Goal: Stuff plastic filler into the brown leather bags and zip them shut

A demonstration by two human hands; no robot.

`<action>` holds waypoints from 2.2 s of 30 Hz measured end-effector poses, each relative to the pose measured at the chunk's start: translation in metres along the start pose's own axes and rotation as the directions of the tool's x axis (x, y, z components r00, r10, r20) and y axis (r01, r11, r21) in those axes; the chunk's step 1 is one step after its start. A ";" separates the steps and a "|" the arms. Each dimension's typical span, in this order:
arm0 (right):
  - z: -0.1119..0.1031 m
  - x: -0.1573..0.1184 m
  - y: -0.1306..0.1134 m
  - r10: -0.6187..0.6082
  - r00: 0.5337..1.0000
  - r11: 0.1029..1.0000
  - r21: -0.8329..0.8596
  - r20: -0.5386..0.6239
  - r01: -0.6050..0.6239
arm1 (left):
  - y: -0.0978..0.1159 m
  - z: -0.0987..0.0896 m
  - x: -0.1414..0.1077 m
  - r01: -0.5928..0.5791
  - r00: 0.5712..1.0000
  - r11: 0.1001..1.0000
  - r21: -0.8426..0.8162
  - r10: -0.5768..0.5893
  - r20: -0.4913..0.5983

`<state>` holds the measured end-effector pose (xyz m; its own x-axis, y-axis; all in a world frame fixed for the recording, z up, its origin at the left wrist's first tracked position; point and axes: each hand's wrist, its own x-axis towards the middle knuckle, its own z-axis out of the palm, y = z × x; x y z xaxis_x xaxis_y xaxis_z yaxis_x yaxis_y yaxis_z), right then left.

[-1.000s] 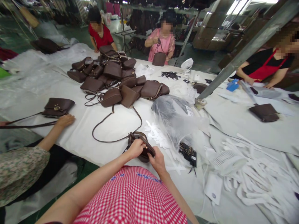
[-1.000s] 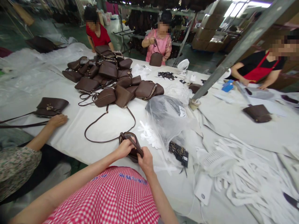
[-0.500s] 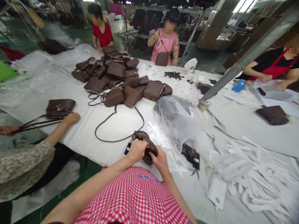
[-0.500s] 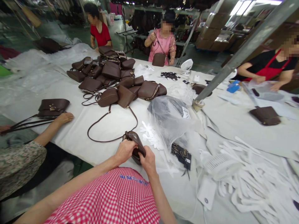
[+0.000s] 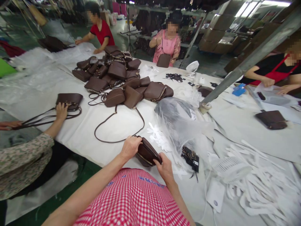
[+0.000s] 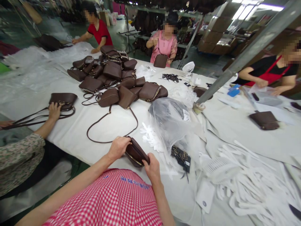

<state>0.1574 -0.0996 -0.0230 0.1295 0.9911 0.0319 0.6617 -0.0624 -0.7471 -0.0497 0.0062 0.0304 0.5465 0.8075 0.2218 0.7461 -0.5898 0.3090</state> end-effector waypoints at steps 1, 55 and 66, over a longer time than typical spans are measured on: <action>-0.001 0.000 0.000 -0.006 1.000 1.000 -0.008 0.004 0.006 | -0.002 0.000 -0.001 -0.015 1.000 1.000 -0.005 0.015 -0.002; 0.031 0.059 -0.057 -0.150 0.882 0.977 -0.069 0.446 0.201 | -0.049 0.032 0.009 0.586 0.792 0.371 -0.720 -0.072 0.607; 0.009 0.044 -0.064 -0.307 0.898 0.949 0.171 0.315 0.264 | -0.051 0.026 -0.020 0.791 0.612 -0.156 -0.591 0.192 0.767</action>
<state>0.1140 -0.0507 0.0205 -0.3188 0.9465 0.0489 0.5364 0.2227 -0.8141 -0.0886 0.0205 -0.0140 0.7697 0.3779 -0.5146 0.0906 0.7331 0.6740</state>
